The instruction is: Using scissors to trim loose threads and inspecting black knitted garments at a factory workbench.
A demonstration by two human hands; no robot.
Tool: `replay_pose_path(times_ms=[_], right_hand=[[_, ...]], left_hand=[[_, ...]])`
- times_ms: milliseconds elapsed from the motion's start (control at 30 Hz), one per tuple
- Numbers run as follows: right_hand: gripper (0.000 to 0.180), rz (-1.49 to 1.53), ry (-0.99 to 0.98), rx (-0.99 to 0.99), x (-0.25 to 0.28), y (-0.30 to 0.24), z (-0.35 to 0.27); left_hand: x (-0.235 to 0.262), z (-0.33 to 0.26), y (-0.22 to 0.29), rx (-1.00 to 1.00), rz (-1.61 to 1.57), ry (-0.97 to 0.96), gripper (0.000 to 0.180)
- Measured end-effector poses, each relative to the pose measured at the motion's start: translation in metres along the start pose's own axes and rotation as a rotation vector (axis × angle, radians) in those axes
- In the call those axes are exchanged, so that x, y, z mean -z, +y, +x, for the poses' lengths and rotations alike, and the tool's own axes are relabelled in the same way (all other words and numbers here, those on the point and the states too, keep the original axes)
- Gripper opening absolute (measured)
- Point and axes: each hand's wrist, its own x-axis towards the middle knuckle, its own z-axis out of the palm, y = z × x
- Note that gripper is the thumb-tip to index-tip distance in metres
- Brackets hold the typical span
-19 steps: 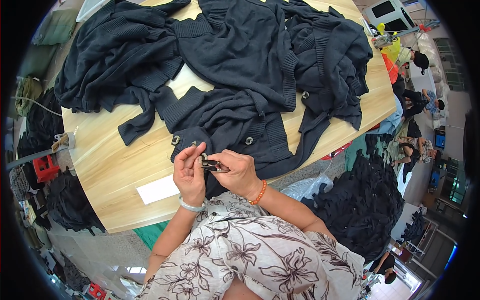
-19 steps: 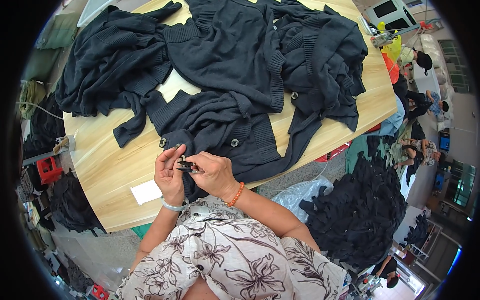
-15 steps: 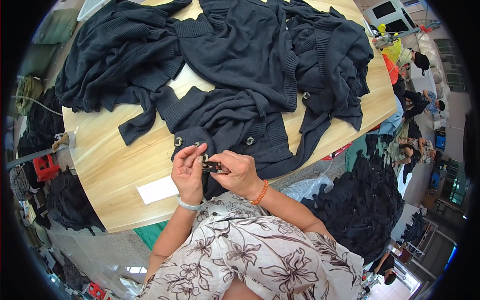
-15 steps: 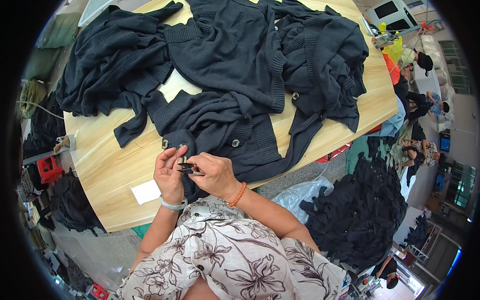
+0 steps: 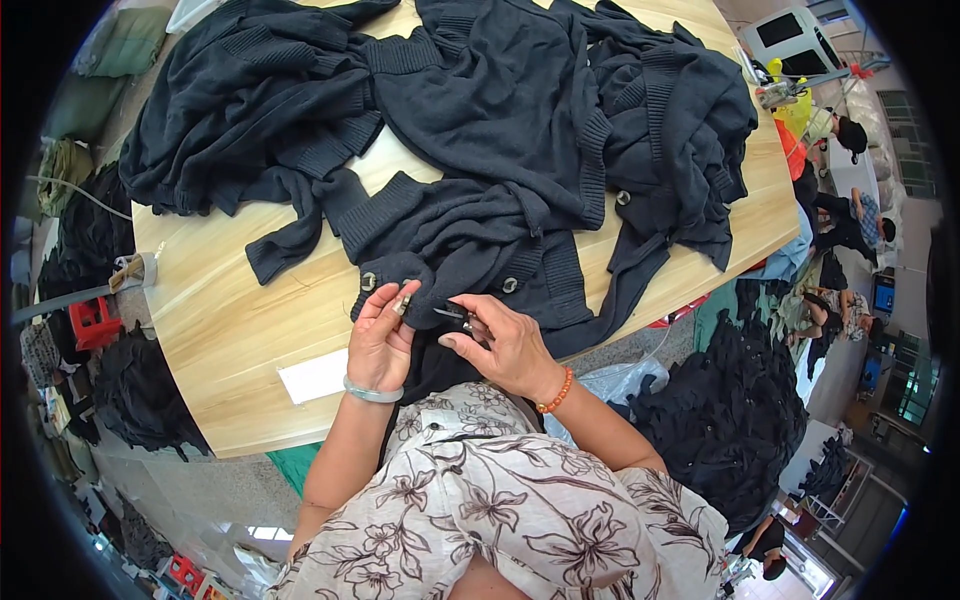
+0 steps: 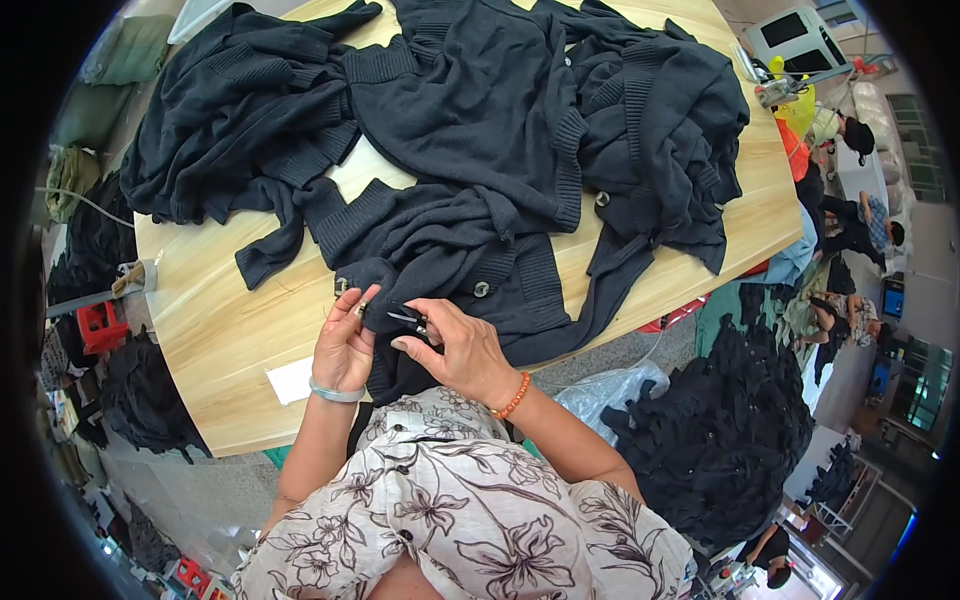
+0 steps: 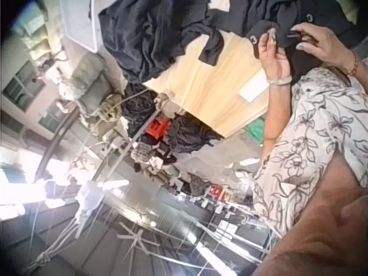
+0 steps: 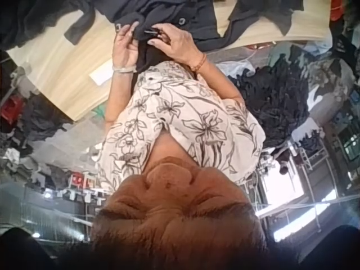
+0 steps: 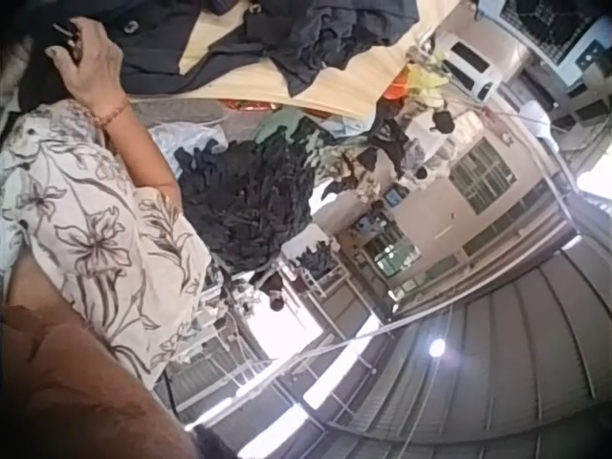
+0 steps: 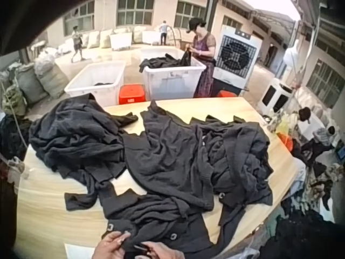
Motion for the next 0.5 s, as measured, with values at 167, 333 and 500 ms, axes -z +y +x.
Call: replay_pose_path(times_ms=[167, 333, 500], right_hand=[[0.025, -0.190, 0.032, 0.160, -0.003, -0.009, 0.001], [0.025, -0.304, -0.020, 0.131, -0.010, -0.013, 0.002], [0.024, -0.382, -0.001, 0.150, -0.011, -0.016, 0.005]], left_hand=[[-0.003, 0.001, 0.001, 0.019, -0.012, 0.018, 0.019], [-0.007, 0.000, -0.001, 0.020, -0.008, 0.001, 0.019], [-0.006, -0.002, -0.004, 0.014, 0.009, -0.001, 0.019]])
